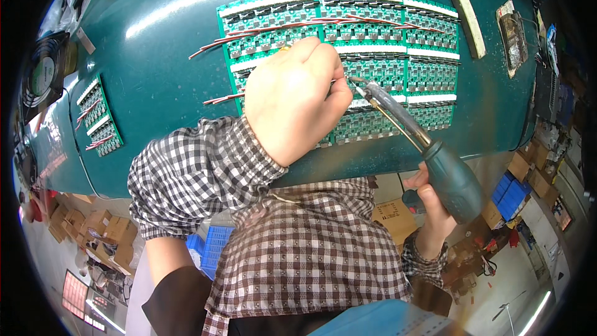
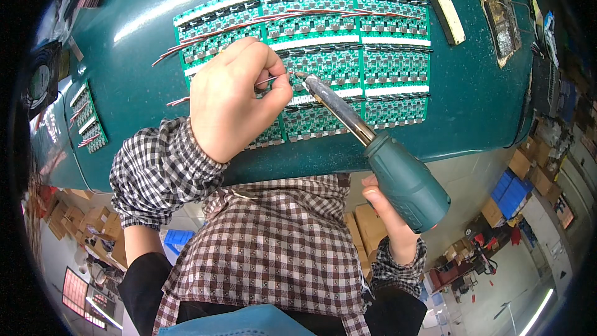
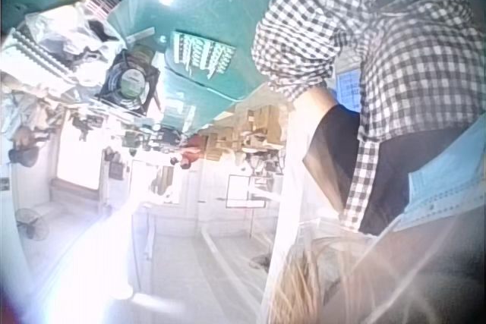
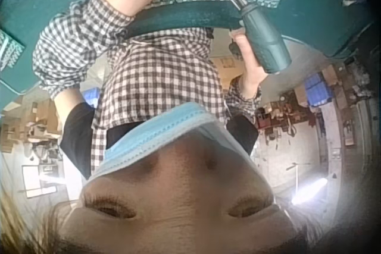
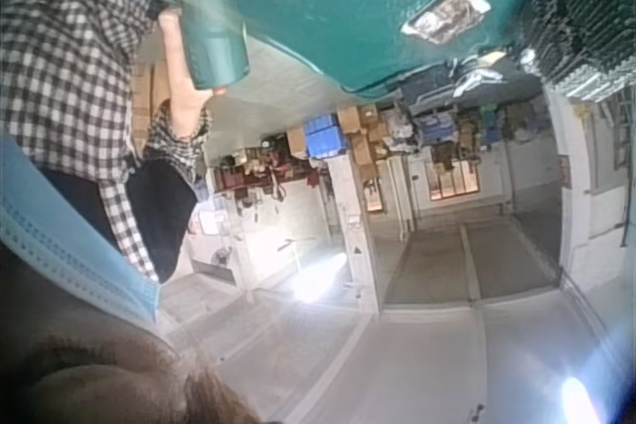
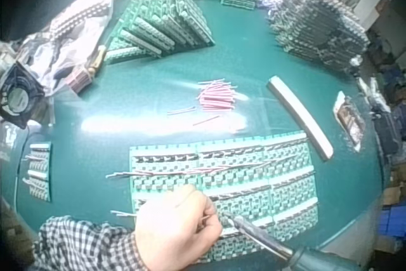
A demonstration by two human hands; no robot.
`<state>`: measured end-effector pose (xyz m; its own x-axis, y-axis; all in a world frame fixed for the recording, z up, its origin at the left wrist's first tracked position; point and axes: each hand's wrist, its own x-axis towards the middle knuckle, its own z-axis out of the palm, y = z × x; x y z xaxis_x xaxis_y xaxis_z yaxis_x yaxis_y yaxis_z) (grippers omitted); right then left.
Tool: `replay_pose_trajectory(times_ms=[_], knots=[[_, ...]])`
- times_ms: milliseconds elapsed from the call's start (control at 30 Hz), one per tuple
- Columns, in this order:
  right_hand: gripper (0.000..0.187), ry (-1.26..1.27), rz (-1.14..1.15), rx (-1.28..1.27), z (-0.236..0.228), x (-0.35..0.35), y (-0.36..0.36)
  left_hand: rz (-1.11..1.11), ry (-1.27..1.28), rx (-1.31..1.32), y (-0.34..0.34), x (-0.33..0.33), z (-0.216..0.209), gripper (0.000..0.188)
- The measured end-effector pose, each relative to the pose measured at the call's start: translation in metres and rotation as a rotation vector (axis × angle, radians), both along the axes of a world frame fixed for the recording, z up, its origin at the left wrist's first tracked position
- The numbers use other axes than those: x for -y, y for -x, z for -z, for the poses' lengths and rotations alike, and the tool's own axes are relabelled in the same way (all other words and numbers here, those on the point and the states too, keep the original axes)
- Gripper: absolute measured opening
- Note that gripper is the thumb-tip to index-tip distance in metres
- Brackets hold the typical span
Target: The person uses a soldering iron to attach red and white wires to a green circuit board. They repeatedly pick up wire pairs, position them on the board, and apply heat to secure the connections. The task involves precise hand movements and tool manipulation throughout the clip.
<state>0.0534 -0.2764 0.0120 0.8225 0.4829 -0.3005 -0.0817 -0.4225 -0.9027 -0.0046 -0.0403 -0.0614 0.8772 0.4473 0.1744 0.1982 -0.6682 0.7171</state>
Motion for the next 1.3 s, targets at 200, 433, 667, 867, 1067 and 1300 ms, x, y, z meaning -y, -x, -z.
replay_pose_trajectory(times_ms=[200,433,667,867,1067,1300], knots=[[0.046,0.001,-0.035,-0.006,0.000,0.001,-0.002,-0.001,-0.005,0.001,0.000,-0.001,0.000,0.015],[0.029,-0.040,0.014,-0.066,-0.004,0.004,-0.002,-0.010,0.002,-0.001,0.000,0.000,0.000,0.014],[0.047,0.081,0.035,0.008,-0.008,-0.001,0.001,-0.001,-0.007,-0.011,0.000,0.000,0.000,0.014],[0.042,0.013,0.057,0.027,-0.002,0.006,-0.003,-0.001,-0.011,0.006,0.000,0.001,0.001,0.014],[0.044,-0.162,0.238,-0.029,0.001,0.009,-0.014,0.017,0.000,-0.023,-0.001,-0.001,-0.003,0.013],[0.037,-0.305,0.479,0.240,-0.007,0.040,-0.059,0.013,0.019,-0.105,0.002,0.000,-0.017,0.012]])
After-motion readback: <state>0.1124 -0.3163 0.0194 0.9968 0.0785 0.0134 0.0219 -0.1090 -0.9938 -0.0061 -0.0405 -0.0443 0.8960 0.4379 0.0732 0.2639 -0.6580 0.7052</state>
